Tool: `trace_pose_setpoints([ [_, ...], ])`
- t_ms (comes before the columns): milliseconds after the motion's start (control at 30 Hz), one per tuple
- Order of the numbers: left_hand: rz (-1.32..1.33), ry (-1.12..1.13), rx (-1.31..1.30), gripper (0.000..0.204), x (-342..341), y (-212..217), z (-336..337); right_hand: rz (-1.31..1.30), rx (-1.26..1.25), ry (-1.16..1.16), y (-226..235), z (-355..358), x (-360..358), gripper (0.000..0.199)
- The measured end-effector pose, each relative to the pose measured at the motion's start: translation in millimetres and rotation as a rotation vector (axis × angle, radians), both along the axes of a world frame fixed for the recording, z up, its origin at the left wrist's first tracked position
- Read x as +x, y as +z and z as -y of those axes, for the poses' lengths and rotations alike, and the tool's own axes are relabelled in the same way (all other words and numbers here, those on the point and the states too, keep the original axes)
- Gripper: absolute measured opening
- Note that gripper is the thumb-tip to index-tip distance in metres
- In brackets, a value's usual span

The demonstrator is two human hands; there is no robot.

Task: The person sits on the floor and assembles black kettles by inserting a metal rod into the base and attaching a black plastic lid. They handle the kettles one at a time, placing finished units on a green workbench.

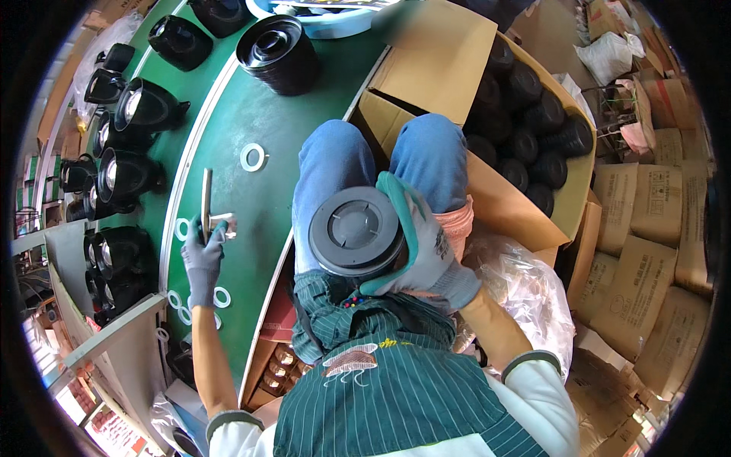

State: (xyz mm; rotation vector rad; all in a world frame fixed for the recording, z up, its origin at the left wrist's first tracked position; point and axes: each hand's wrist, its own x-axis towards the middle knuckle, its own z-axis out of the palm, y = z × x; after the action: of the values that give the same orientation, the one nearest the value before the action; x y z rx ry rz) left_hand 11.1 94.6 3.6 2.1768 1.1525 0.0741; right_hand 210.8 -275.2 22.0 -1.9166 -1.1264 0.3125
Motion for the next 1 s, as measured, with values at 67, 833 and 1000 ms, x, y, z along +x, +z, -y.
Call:
trace_pose_setpoints([
  [67, 0.301, -0.186, -0.111, 0.051, 17.8, 30.0, 22.1, -0.1, -0.016, 0.001, -12.1, 6.9, -10.5, 0.151],
  [833, 0.215, -0.833, -0.006, 0.028, 82.0, 105.3, 148.2, -1.161, 0.668, 0.248, -31.9, -15.0, 3.7, 0.042],
  [1000, 0.445, -0.898, -0.18, 0.023, 100.9, 89.3, 132.1, -1.048, 0.923, 0.4, -24.2, 1.4, -12.9, 0.045],
])
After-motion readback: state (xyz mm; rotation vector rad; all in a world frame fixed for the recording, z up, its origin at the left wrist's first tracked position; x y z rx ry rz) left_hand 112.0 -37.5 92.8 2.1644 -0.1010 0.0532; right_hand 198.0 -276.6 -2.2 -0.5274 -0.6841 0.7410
